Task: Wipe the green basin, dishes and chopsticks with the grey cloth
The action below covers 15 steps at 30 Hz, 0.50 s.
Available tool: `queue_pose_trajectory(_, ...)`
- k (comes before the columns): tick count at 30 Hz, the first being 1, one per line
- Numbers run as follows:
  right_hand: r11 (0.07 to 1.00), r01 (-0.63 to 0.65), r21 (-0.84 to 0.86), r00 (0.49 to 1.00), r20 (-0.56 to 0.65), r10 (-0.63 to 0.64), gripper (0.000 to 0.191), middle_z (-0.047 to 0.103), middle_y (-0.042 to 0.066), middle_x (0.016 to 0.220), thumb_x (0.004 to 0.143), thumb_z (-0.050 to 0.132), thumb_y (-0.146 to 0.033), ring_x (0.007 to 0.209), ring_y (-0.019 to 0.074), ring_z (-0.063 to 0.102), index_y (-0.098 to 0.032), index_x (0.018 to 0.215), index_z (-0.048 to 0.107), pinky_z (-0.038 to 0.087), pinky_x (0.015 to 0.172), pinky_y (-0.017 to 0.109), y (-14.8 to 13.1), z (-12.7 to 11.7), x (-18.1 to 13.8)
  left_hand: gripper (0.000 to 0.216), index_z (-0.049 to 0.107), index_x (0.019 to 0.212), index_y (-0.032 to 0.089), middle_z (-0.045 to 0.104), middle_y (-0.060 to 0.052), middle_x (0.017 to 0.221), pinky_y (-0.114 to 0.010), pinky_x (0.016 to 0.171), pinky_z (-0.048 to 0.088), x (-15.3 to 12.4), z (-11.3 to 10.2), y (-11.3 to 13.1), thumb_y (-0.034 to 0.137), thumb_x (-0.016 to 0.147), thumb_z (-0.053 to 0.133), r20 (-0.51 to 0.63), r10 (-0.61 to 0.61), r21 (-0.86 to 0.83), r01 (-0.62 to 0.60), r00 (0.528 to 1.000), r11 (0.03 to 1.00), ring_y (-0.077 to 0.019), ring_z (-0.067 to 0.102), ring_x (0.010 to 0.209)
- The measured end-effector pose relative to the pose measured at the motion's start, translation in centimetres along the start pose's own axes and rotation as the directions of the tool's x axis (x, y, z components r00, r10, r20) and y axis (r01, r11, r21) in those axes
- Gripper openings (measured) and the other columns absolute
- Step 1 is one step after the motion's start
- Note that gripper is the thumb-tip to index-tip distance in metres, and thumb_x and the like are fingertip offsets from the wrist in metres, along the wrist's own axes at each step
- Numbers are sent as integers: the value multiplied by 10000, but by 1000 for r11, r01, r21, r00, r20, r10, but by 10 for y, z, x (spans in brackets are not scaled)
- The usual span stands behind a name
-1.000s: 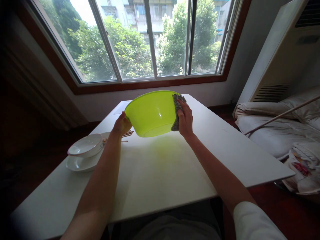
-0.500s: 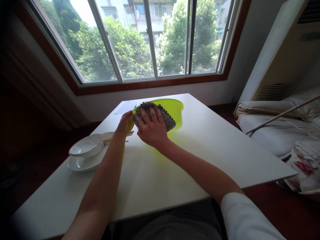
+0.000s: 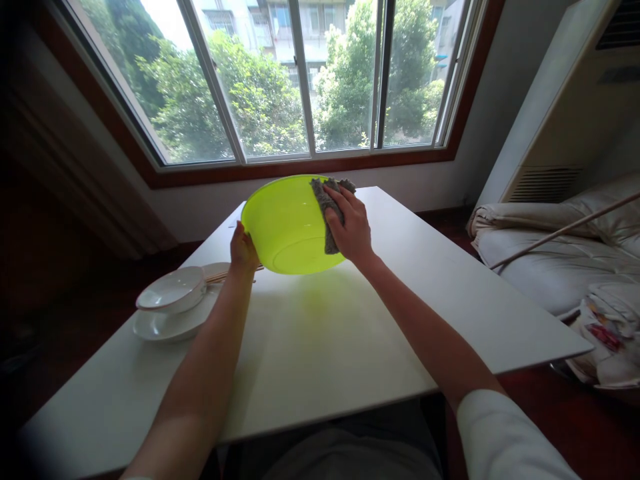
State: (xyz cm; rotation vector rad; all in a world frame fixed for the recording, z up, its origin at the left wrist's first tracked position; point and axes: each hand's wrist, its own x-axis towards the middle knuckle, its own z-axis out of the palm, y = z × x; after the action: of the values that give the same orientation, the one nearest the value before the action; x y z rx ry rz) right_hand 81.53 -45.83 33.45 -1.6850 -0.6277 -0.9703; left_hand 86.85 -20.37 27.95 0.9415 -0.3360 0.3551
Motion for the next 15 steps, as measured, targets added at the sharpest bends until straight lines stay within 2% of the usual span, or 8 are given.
queue_pose_trajectory(4, 944, -139, 298, 982, -79, 169, 421, 559, -8, 1276, 858, 424, -506, 1257, 244, 439, -298, 1195, 570, 289, 1103, 480, 36, 7, -12, 475, 652, 1002, 241, 703, -42, 1037, -383, 898, 504, -2, 8, 3, 628, 747, 550, 50, -11, -9, 11, 999, 1000, -254, 593, 1105)
queue_pose_trajectory(7, 859, -159, 487, 952, -153, 264, 447, 544, -9, 1291, 881, 351, -518, 1245, 220, 462, -310, 1248, 496, 338, 1079, 473, 45, 20, -31, 483, 643, 1056, 256, 682, -33, 1093, -378, 889, 510, 0, 19, 7, 630, 784, 501, 83, 28, -55, -24, 996, 998, -245, 580, 1116)
queue_pose_trajectory(10, 850, -103, 516, 938, -234, 256, 458, 507, 8, 1332, 893, 345, -503, 1269, 207, 440, -291, 1287, 442, 331, 1091, 449, 43, 28, -42, 453, 635, 1083, 259, 673, -26, 1112, -393, 876, 515, 2, 33, 11, 594, 818, 484, 82, 57, -78, -51, 995, 996, -258, 564, 1125)
queue_pose_trajectory(15, 892, -106, 438, 936, -258, 238, 503, 457, 53, 1377, 913, 316, -497, 1291, 215, 413, -249, 1344, 383, 319, 1098, 444, 40, 28, -40, 481, 611, 1132, 241, 632, -50, 1198, -439, 908, 492, -1, 46, 8, 582, 838, 443, 89, -32, -90, 40, 996, 995, -279, 542, 1154)
